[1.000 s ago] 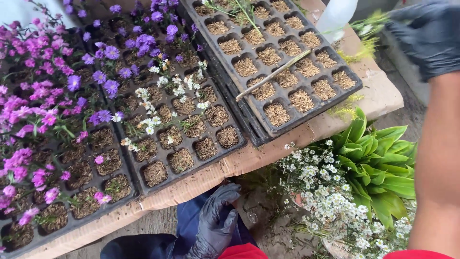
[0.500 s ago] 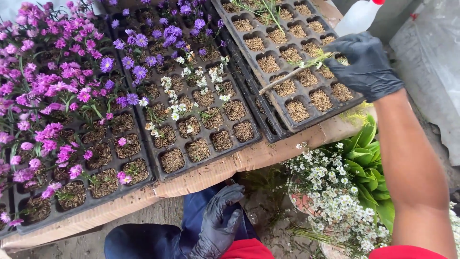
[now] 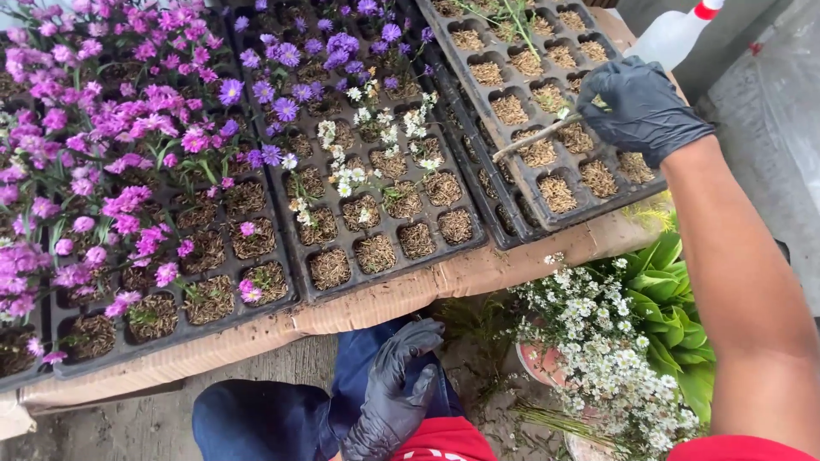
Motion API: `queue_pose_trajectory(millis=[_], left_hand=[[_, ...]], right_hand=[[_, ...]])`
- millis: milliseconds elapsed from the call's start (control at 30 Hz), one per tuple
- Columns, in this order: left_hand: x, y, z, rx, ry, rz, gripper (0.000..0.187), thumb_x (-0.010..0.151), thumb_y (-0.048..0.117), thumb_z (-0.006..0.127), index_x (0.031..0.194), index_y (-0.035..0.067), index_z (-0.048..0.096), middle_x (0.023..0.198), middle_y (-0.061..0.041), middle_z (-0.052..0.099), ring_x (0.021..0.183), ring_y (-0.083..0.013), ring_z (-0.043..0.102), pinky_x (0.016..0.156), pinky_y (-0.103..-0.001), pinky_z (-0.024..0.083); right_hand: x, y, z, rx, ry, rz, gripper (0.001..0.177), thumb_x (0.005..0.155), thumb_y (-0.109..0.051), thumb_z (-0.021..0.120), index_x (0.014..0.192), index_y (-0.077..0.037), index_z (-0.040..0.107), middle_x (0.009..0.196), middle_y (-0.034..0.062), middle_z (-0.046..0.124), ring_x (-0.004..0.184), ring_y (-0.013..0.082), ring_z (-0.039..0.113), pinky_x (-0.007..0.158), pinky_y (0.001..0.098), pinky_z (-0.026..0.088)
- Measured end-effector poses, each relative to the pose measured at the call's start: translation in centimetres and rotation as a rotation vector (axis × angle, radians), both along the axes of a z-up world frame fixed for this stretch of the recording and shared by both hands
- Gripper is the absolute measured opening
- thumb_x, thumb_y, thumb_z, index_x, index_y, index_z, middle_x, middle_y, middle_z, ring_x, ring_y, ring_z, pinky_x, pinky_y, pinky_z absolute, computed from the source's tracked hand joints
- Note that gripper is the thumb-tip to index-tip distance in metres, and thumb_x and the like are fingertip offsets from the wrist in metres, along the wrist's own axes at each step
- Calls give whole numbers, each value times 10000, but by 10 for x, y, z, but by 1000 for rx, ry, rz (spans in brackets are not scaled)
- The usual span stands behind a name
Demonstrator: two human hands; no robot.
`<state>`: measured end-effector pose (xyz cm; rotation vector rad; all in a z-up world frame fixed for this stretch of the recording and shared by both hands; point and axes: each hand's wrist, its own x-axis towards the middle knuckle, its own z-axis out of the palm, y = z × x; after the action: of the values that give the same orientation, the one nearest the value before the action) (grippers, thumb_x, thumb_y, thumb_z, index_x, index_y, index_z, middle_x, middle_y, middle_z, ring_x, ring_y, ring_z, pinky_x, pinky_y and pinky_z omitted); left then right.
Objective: The person uses a wooden stick to make holes in seedling trays filled with soil and then places small white flowers into the holes. The person handles trays of purple and white flowers and uses a stick to assist with planting.
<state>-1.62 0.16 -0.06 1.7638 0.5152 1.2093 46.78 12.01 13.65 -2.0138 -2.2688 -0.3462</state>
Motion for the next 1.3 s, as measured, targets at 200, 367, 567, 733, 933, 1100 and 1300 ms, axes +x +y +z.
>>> queue_pose_trajectory(millis=[200,367,567,733,933,1100,1300], left_hand=[[-4,0,3,-25,-46,2,288,1075,312,486,1189,103,648,1253,-129,725,1236,-340,697,1084,-479,544],[-10,0,1,-7,-57,2,271,1069,272,486,1203,94,639,1268,-124,719,1250,-338,690,1104,-482,532],[-17,-1,0,-17,-77,19,251,1056,250,486,1179,98,643,1251,-128,727,1234,-337,700,1104,-480,531],[-23,-3,-1,-26,-93,44,240,1056,242,502,1186,103,647,1248,-110,728,1239,-319,698,1109,-468,528],[-32,-6,-4,-68,-93,20,245,1030,195,526,1223,106,648,1289,-117,712,1255,-325,683,1121,-471,511],[-42,-7,1,-42,-104,32,249,1022,127,534,1247,97,638,1289,-103,709,1252,-307,680,1147,-466,502],[-51,-8,-2,-43,-112,27,248,1042,160,523,1258,99,629,1307,-111,698,1264,-318,677,1154,-480,499]], right_hand=[[-4,3,9,342,417,151,43,1128,-10,801,1114,24,780,1062,140,725,1007,261,620,971,470,522],[-5,18,16,632,1130,21,97,1089,79,716,1056,-1,759,875,115,704,690,166,635,602,284,492],[-35,15,28,597,1459,168,312,1051,193,610,1010,-108,678,908,131,664,927,282,771,747,369,584],[-57,6,27,562,1474,56,270,925,65,593,1041,-94,778,981,88,758,976,207,779,915,308,667],[-106,-16,13,394,1537,231,279,911,-66,739,1190,-70,730,1145,186,740,989,261,769,780,339,682],[-206,-31,14,486,1693,216,247,1090,16,595,992,-120,776,936,65,756,881,176,777,654,256,636],[-259,-31,-28,485,1678,158,35,1037,-31,708,1062,-18,729,907,121,751,627,149,706,480,194,585]])
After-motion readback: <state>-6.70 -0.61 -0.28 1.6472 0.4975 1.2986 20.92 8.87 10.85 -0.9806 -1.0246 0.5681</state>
